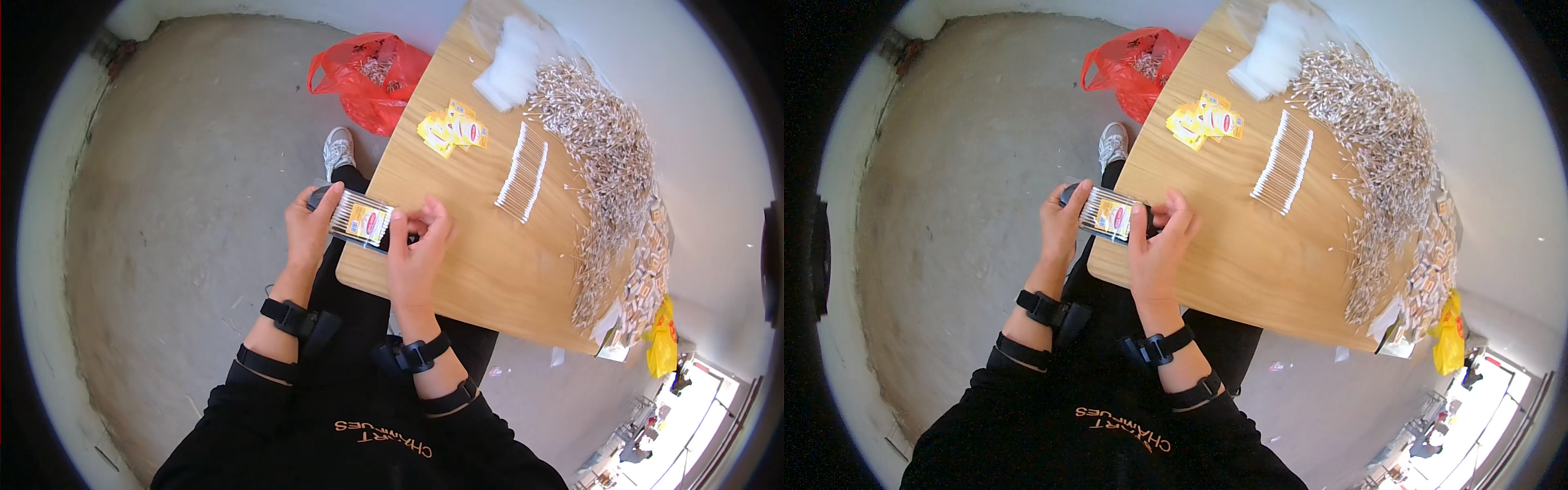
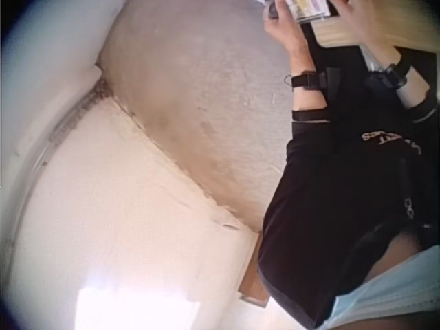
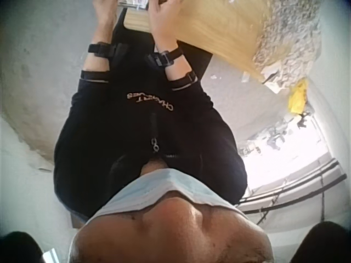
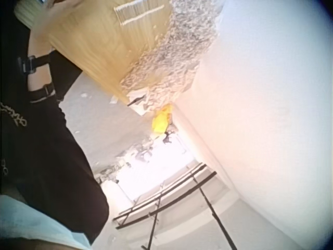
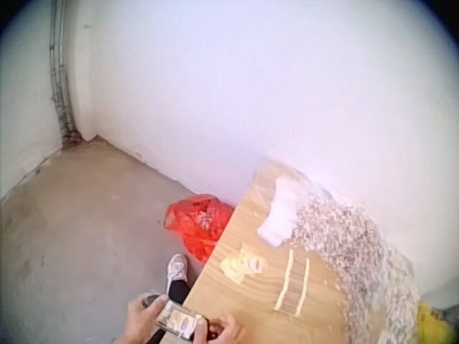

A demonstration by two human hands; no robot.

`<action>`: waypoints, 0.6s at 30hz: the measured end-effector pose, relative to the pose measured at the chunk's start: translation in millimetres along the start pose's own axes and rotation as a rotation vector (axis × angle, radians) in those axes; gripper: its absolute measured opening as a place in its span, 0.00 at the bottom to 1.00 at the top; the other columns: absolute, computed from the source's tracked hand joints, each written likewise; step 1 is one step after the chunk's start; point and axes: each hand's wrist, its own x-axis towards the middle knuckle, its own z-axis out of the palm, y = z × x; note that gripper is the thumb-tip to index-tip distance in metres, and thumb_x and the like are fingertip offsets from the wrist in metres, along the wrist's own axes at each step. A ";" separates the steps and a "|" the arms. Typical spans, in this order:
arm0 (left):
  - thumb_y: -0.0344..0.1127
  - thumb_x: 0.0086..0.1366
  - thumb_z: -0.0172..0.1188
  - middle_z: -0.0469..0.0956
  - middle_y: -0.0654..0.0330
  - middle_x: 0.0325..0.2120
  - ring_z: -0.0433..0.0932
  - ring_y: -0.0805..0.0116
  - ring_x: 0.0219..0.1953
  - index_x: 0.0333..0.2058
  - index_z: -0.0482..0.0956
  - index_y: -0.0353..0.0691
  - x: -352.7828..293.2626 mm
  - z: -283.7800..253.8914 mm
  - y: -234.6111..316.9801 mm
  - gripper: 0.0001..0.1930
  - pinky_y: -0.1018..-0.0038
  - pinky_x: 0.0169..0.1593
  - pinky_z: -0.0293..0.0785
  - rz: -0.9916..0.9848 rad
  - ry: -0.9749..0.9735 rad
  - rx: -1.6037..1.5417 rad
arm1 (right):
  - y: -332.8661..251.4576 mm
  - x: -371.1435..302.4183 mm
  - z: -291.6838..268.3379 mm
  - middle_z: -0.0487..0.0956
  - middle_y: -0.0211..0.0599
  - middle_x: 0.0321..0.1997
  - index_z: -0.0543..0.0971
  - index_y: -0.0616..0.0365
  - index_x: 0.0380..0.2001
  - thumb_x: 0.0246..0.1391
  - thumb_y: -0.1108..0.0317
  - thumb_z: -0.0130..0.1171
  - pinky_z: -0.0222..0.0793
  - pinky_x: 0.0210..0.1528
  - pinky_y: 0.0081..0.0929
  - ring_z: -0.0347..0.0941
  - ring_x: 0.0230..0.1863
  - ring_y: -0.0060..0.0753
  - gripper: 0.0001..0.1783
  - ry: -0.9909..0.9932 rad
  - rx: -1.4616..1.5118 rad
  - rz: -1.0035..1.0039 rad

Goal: Arranging and packaging cotton swabs into small plastic bags.

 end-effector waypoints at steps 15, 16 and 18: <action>0.42 0.64 0.60 0.74 0.56 0.39 0.71 0.71 0.40 0.45 0.72 0.30 17.1 -14.2 -11.0 0.20 0.76 0.41 0.70 0.165 0.061 0.311 | 18.8 3.7 -3.7 0.66 0.49 0.55 0.64 0.65 0.56 0.64 0.60 0.42 0.53 0.62 0.38 0.59 0.57 0.44 0.23 0.199 0.315 -0.097; 0.43 0.64 0.59 0.69 0.51 0.45 0.68 0.65 0.46 0.49 0.68 0.30 15.1 -10.5 -3.2 0.23 0.71 0.46 0.69 0.256 0.261 0.561 | 26.0 9.1 -28.7 0.67 0.47 0.54 0.66 0.65 0.55 0.65 0.60 0.42 0.55 0.61 0.38 0.61 0.56 0.42 0.22 0.254 0.316 -0.097; 0.40 0.62 0.60 0.56 0.42 0.59 0.55 0.47 0.59 0.58 0.58 0.29 5.5 -1.1 14.5 0.31 0.59 0.59 0.59 0.498 0.403 0.848 | 45.7 23.3 -75.6 0.68 0.44 0.52 0.68 0.63 0.52 0.66 0.60 0.41 0.58 0.57 0.36 0.64 0.51 0.39 0.20 0.470 0.264 -0.089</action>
